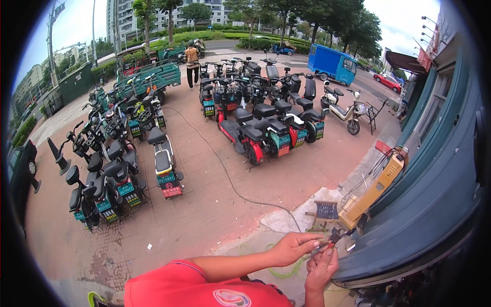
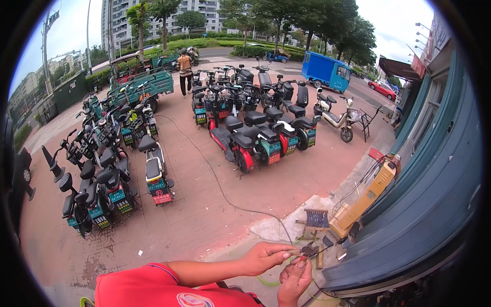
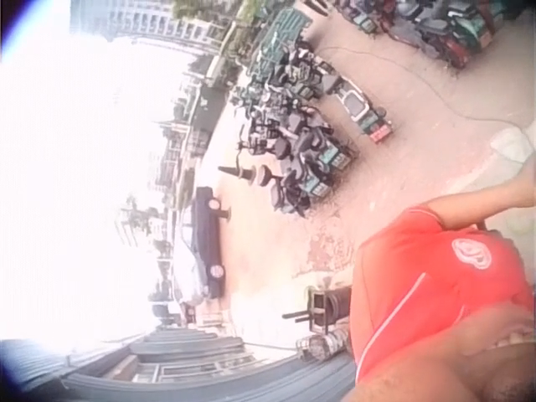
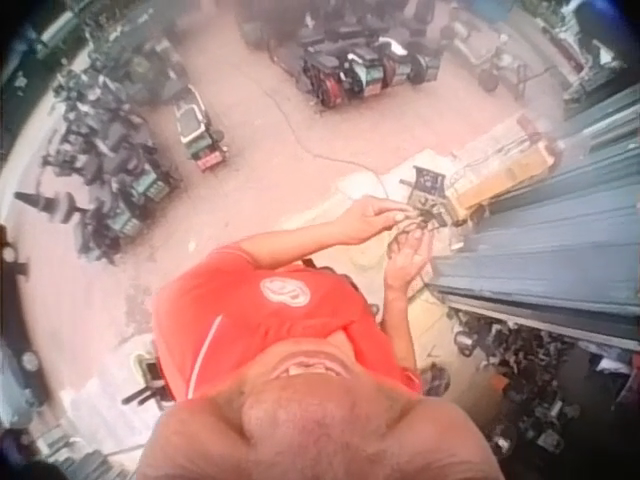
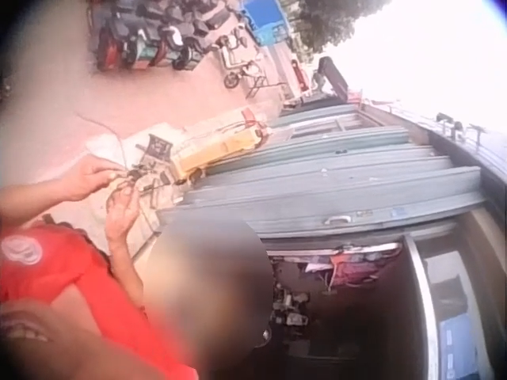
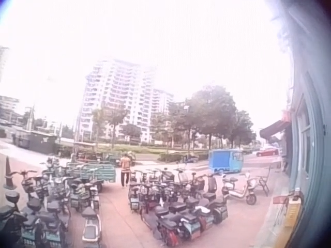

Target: The person uses pliers to strip insulation from a wire and then aligns and secures a motorcycle seat onto the vehicle frame by hand, checking the fit.

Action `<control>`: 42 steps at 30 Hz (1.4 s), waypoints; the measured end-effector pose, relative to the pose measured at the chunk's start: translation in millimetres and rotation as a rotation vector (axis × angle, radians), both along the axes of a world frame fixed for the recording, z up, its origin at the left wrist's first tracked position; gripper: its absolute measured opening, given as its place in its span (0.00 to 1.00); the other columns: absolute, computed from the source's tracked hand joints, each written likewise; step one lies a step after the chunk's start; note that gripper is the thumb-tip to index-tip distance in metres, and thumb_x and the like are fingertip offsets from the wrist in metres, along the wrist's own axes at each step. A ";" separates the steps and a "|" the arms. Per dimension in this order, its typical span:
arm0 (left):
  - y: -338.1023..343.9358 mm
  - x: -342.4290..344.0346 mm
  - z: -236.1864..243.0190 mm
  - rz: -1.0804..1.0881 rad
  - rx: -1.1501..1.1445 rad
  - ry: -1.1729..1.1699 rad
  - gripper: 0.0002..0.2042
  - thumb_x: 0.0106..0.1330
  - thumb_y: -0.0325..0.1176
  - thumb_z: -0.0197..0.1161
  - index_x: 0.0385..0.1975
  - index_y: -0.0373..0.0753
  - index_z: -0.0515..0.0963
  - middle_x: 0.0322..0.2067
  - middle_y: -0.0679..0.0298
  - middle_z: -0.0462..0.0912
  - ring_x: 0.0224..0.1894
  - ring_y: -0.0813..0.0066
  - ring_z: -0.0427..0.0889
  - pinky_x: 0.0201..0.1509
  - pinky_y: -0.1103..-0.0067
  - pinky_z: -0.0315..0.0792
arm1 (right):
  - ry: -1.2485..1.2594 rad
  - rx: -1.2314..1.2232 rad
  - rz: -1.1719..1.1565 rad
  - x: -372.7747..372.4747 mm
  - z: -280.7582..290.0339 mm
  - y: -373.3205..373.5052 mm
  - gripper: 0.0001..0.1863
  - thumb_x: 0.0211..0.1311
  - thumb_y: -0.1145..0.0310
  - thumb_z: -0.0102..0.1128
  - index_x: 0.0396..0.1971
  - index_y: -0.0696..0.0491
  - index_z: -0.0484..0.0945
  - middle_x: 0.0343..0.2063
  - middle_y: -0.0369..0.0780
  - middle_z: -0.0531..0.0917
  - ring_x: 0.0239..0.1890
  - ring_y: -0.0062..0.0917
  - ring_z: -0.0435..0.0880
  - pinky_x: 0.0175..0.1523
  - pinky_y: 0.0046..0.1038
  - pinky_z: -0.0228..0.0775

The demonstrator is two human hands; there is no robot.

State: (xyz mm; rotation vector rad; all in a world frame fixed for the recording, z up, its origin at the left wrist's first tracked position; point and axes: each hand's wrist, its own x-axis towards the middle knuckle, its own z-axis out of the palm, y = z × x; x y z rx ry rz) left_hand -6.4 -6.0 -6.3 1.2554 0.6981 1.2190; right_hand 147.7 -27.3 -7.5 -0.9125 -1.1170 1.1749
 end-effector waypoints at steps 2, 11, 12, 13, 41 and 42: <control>-0.3 5.3 -2.1 0.073 0.106 0.099 0.20 0.83 0.39 0.61 0.66 0.32 0.79 0.55 0.61 0.89 0.56 0.80 0.83 0.64 0.78 0.76 | -0.024 0.025 -0.024 2.3 -4.3 -1.8 0.19 0.88 0.49 0.45 0.42 0.50 0.72 0.19 0.25 0.62 0.16 0.09 0.59 0.19 0.18 0.47; -3.4 29.3 -13.9 0.211 0.319 0.310 0.17 0.80 0.35 0.64 0.63 0.34 0.81 0.50 0.55 0.91 0.50 0.74 0.89 0.56 0.76 0.80 | 0.089 -0.011 -0.082 11.9 -6.9 -16.1 0.16 0.88 0.52 0.47 0.44 0.49 0.72 0.19 0.26 0.65 0.15 0.10 0.61 0.19 0.18 0.50; -2.9 30.1 -12.8 0.199 0.325 0.308 0.17 0.80 0.35 0.64 0.63 0.34 0.81 0.50 0.55 0.91 0.50 0.74 0.89 0.56 0.76 0.80 | 0.096 -0.014 -0.076 11.7 -6.0 -18.5 0.16 0.88 0.53 0.46 0.45 0.49 0.72 0.19 0.26 0.66 0.16 0.10 0.61 0.19 0.19 0.50; -2.1 30.4 -11.7 0.212 0.374 0.331 0.17 0.80 0.34 0.64 0.63 0.35 0.81 0.49 0.54 0.91 0.48 0.73 0.89 0.55 0.75 0.80 | 0.103 -0.018 -0.070 12.3 -5.3 -20.2 0.15 0.88 0.53 0.46 0.45 0.49 0.73 0.19 0.26 0.66 0.16 0.10 0.61 0.20 0.19 0.51; -20.3 39.4 -10.8 -0.081 -0.102 0.109 0.20 0.82 0.37 0.61 0.69 0.39 0.80 0.27 0.74 0.74 0.29 0.87 0.70 0.32 0.84 0.67 | 0.048 -0.082 -0.113 44.0 -2.4 -42.3 0.17 0.84 0.61 0.58 0.57 0.59 0.82 0.24 0.33 0.79 0.22 0.14 0.73 0.28 0.18 0.64; -20.3 38.5 -11.0 -0.119 -0.112 0.091 0.20 0.82 0.37 0.61 0.70 0.39 0.79 0.30 0.72 0.77 0.30 0.86 0.71 0.34 0.84 0.69 | 0.052 -0.102 -0.107 46.2 -1.5 -43.4 0.17 0.84 0.61 0.59 0.57 0.59 0.82 0.24 0.33 0.79 0.22 0.14 0.74 0.28 0.18 0.64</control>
